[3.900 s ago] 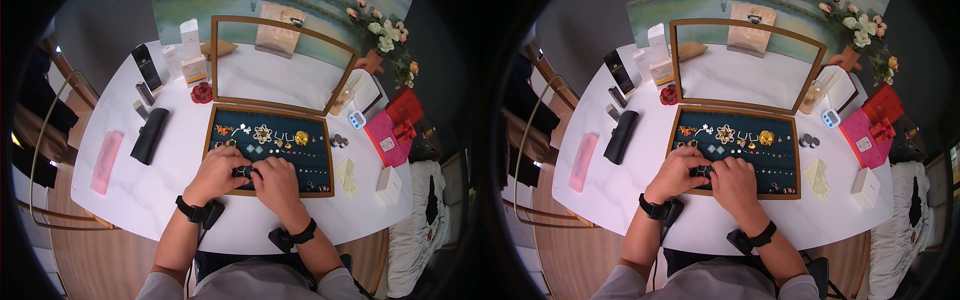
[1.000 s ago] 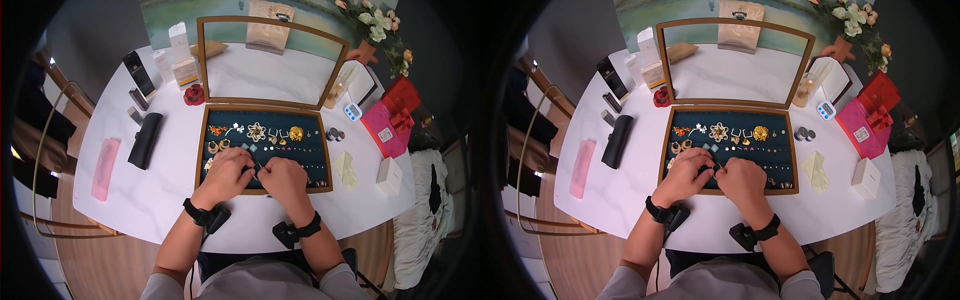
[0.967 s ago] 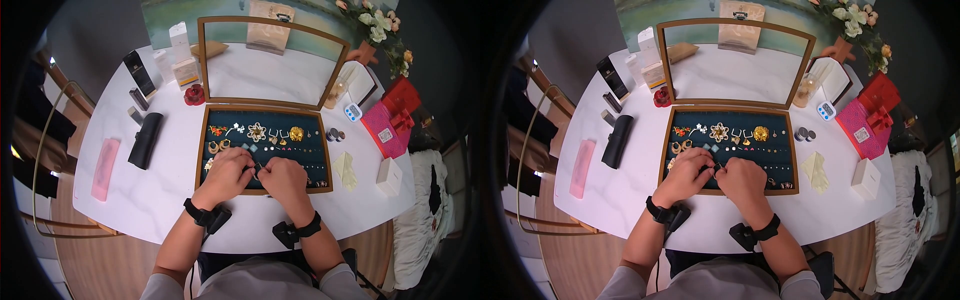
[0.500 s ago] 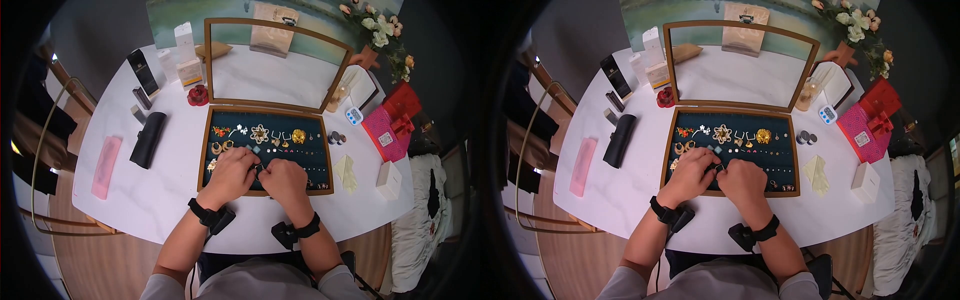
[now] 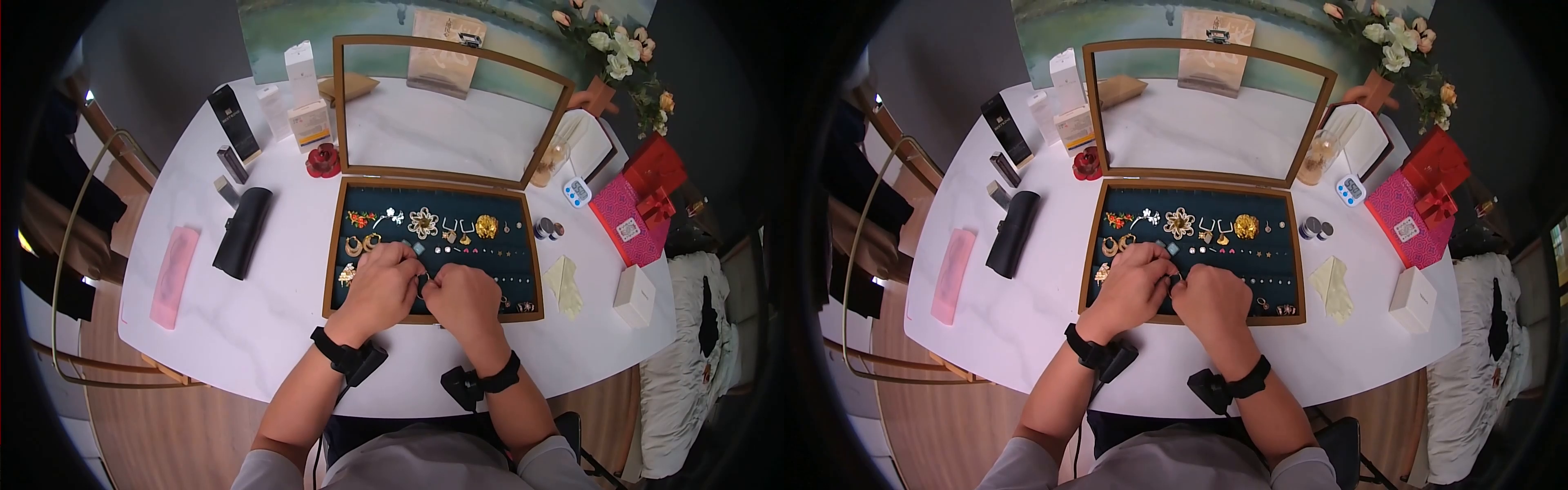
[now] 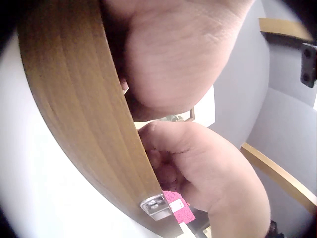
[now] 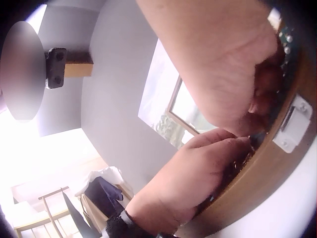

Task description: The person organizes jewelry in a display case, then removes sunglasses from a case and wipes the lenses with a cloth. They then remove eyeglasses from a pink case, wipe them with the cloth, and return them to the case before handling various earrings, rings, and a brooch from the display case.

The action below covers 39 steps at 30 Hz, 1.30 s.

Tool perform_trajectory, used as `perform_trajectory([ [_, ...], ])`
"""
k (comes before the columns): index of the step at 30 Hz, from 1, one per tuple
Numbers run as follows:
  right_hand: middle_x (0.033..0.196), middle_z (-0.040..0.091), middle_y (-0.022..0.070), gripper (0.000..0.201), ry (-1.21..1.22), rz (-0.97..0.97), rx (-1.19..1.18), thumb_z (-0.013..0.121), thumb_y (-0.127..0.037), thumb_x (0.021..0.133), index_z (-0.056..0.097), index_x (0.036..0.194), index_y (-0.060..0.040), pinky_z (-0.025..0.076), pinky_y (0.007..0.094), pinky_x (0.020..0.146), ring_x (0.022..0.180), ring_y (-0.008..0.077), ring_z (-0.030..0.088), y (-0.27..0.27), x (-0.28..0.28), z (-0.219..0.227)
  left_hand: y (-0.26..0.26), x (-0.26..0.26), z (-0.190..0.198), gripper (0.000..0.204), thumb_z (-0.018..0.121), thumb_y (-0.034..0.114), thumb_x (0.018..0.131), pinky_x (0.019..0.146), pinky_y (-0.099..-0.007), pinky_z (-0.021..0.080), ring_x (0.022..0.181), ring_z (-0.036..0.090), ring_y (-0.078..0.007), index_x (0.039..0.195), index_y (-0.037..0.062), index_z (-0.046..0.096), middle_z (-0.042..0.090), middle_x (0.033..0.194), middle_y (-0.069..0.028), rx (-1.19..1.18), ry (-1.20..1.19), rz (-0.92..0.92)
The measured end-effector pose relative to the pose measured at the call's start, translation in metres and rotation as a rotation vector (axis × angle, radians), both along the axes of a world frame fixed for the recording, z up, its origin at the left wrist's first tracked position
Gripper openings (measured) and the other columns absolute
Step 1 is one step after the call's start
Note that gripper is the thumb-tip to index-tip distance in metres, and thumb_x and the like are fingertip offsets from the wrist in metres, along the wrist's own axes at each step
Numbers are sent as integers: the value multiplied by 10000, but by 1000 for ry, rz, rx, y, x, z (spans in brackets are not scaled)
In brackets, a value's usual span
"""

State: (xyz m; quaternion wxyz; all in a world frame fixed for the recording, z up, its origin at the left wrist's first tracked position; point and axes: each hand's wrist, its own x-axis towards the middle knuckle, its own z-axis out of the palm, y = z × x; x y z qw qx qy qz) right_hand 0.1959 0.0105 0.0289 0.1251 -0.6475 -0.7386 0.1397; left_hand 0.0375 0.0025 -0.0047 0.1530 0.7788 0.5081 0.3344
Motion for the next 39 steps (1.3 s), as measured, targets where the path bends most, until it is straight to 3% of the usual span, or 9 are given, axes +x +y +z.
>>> perform_trajectory([
  [2,748,698,131,154,-3,3,34,676,-200,781,701,728,-57,546,445,648,727,342,693,-3,1,-7,0,0,2,192,642,49,799,919,-401,414,1093,546,-306,981,50,701,602,1121,-100,-3,18,-1],
  [4,758,658,77,52,172,132,315,705,-123,767,693,741,-79,507,427,663,733,304,660,-4,4,-16,0,0,1,188,640,52,802,923,-402,415,1096,544,-307,979,47,702,601,1125,-101,6,19,1],
  [5,758,658,77,52,172,133,315,705,-123,767,693,741,-79,507,427,663,733,304,660,-4,6,-18,0,0,0,185,638,55,804,927,-402,415,1099,542,-308,977,44,703,601,1129,-103,14,20,0],
  [7,758,590,41,52,163,316,439,719,-59,746,696,774,-97,458,404,681,743,265,609,-3,10,-23,-1,0,0,183,637,57,806,931,-401,414,1099,542,-309,976,41,703,600,1135,-104,19,26,1],
  [26,772,585,50,61,178,311,438,721,-94,773,669,804,-100,436,408,694,763,257,597,-4,14,-22,0,0,2,176,680,68,790,924,-401,431,1059,560,-300,965,59,700,620,1077,-87,-7,-35,9],
  [31,798,617,48,90,221,312,295,750,-129,775,692,836,-98,458,407,720,788,261,620,-15,27,-24,-2,-2,4,185,691,70,780,923,-401,436,1055,563,-296,965,54,701,620,1081,-88,7,-44,3],
  [39,771,611,47,76,274,342,334,755,-147,778,701,781,-95,455,409,690,758,259,618,-16,28,-25,-2,-3,3,217,717,84,760,936,-401,432,1088,563,-296,975,54,700,624,1118,-90,4,-35,-7],
])
